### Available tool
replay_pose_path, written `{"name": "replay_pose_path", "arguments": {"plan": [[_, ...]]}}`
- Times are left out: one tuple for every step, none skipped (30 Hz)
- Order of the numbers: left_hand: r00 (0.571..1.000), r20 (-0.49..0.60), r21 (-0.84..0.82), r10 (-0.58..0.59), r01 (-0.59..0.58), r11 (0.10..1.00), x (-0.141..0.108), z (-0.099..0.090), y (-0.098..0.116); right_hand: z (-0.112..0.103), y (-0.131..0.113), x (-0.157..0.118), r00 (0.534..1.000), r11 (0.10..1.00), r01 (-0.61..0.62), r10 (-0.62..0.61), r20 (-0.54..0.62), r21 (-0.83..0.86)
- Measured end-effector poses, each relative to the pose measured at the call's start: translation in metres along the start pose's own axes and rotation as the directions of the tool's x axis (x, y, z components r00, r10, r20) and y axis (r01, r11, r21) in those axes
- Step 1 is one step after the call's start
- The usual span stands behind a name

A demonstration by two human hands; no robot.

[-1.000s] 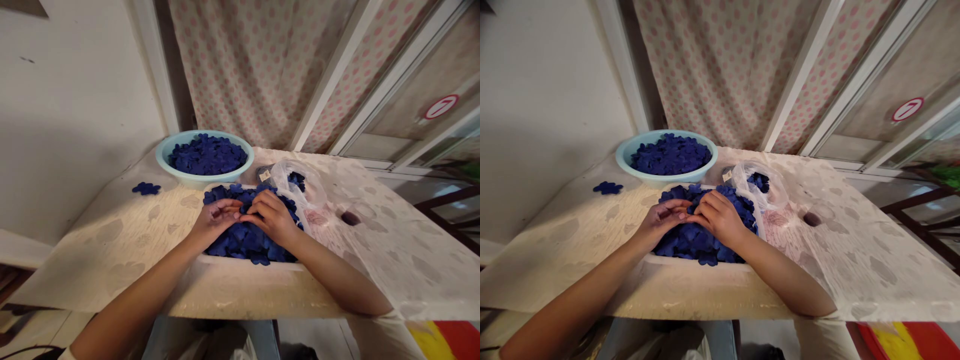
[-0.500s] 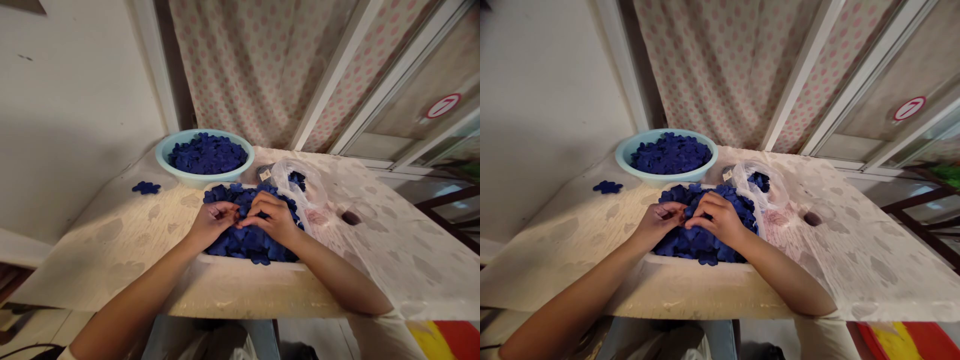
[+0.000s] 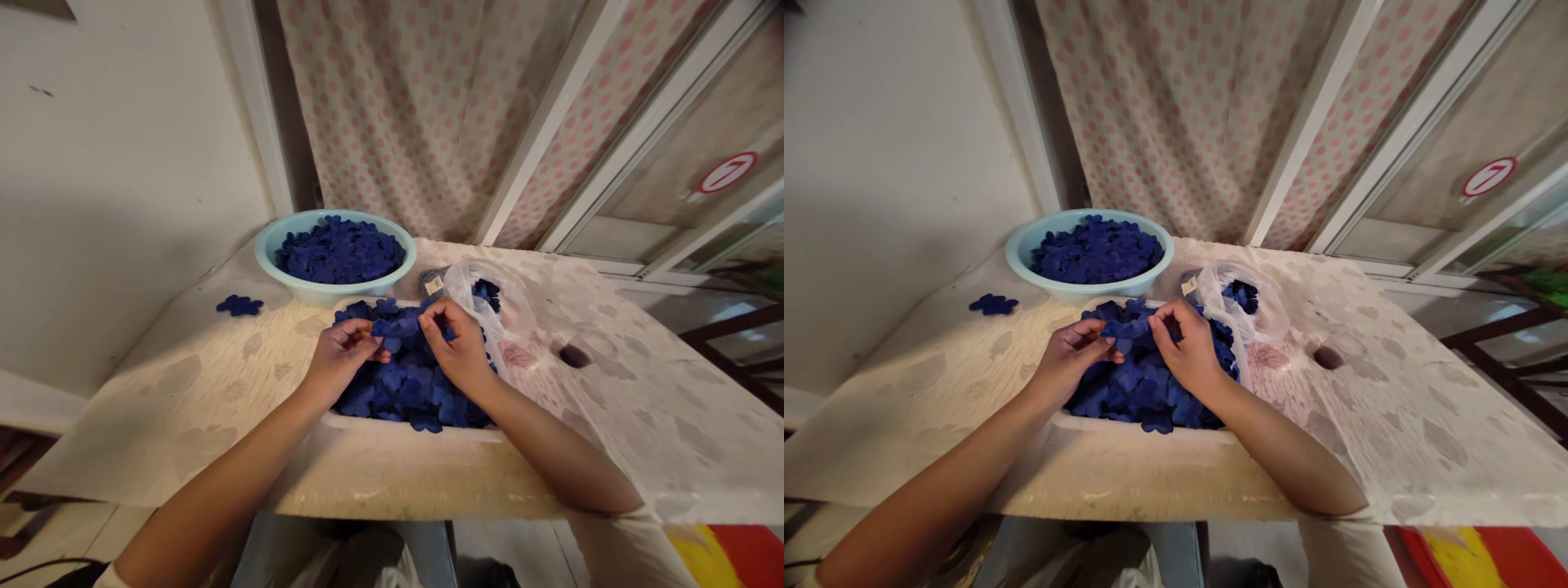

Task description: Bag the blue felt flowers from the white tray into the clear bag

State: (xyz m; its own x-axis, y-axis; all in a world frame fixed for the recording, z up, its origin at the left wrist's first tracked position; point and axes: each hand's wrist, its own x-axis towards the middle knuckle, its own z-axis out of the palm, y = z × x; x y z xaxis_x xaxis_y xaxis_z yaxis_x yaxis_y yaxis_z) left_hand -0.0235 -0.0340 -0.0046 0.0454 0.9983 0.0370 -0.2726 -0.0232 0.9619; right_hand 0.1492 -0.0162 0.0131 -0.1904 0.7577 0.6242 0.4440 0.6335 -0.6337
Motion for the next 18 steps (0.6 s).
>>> {"name": "replay_pose_path", "arguments": {"plan": [[1.0,-0.004,-0.005,0.003,-0.003,1.0,0.0001,-0.0001,-0.0002,0.0001,-0.0003,0.0002,1.0,1.0,-0.016,0.015,-0.024,-0.014],[1.0,-0.008,-0.01,0.009,-0.009,1.0,0.0002,-0.0004,-0.0006,0.0002,-0.0005,0.0004,0.999,0.999,-0.029,0.028,-0.044,-0.029],[1.0,-0.01,-0.014,0.017,-0.017,1.0,0.0005,-0.0009,-0.0011,0.0004,-0.0006,0.0006,0.997,0.998,-0.041,0.039,-0.063,-0.041],[1.0,-0.012,-0.018,0.026,-0.026,0.999,0.0008,-0.0015,-0.0016,0.0006,-0.0005,0.0009,0.996,0.997,-0.051,0.047,-0.08,-0.051],[0.999,-0.015,-0.021,0.037,-0.038,0.999,0.0012,-0.0021,-0.0021,0.0008,-0.0001,0.0011,0.994,0.997,-0.06,0.054,-0.097,-0.057],[0.999,-0.018,-0.024,0.048,-0.049,0.999,0.0014,-0.0027,-0.0025,0.0011,0.0007,0.0013,0.992,0.996,-0.068,0.061,-0.113,-0.063],[0.998,-0.022,-0.029,0.06,-0.06,0.998,0.0017,-0.0031,-0.0027,0.0014,0.0018,0.0015,0.99,0.995,-0.076,0.067,-0.125,-0.07],[0.997,-0.027,-0.034,0.068,-0.069,0.997,0.0018,-0.0033,-0.0028,0.0018,0.0029,0.0016,0.988,0.994,-0.08,0.069,-0.138,-0.078],[0.997,-0.031,-0.039,0.07,-0.071,0.997,0.0018,-0.0032,-0.0026,0.0021,0.0041,0.0017,0.986,0.993,-0.08,0.065,-0.153,-0.089],[0.997,-0.035,-0.043,0.066,-0.067,0.997,0.0017,-0.0031,-0.0024,0.0025,0.0051,0.0017,0.985,0.992,-0.069,0.051,-0.166,-0.102],[0.998,-0.036,-0.047,0.058,-0.059,0.997,0.0017,-0.0028,-0.0022,0.0029,0.0057,0.0014,0.986,0.993,-0.041,0.021,-0.168,-0.112],[0.998,-0.037,-0.051,0.048,-0.05,0.997,0.0017,-0.0026,-0.0021,0.0032,0.0058,0.001,0.988,0.993,0.006,-0.024,-0.151,-0.122],[0.999,-0.035,-0.053,0.04,-0.042,0.998,0.0018,-0.0026,-0.0022,0.0035,0.0055,0.0003,0.99,0.989,0.071,-0.086,-0.109,-0.132],[0.999,-0.029,-0.055,0.035,-0.036,0.998,0.002,-0.0027,-0.0026,0.0037,0.0049,-0.0004,0.987,0.978,0.148,-0.156,-0.046,-0.144],[0.999,-0.018,-0.057,0.033,-0.034,0.998,0.0024,-0.0031,-0.0033,0.0039,0.0041,-0.0013,0.974,0.961,0.228,-0.226,0.034,-0.158],[0.999,-0.004,-0.059,0.036,-0.036,0.998,0.0029,-0.0037,-0.0042,0.004,0.0032,-0.0021,0.951,0.936,0.304,-0.287,0.114,-0.178],[0.999,0.012,-0.058,0.043,-0.042,0.997,0.0034,-0.0043,-0.0051,0.0041,0.0026,-0.0028,0.925,0.908,0.368,-0.335,0.181,-0.2],[0.998,0.028,-0.052,0.051,-0.05,0.997,0.0038,-0.0049,-0.0058,0.0041,0.0022,-0.0033,0.9,0.88,0.42,-0.373,0.226,-0.22]]}}
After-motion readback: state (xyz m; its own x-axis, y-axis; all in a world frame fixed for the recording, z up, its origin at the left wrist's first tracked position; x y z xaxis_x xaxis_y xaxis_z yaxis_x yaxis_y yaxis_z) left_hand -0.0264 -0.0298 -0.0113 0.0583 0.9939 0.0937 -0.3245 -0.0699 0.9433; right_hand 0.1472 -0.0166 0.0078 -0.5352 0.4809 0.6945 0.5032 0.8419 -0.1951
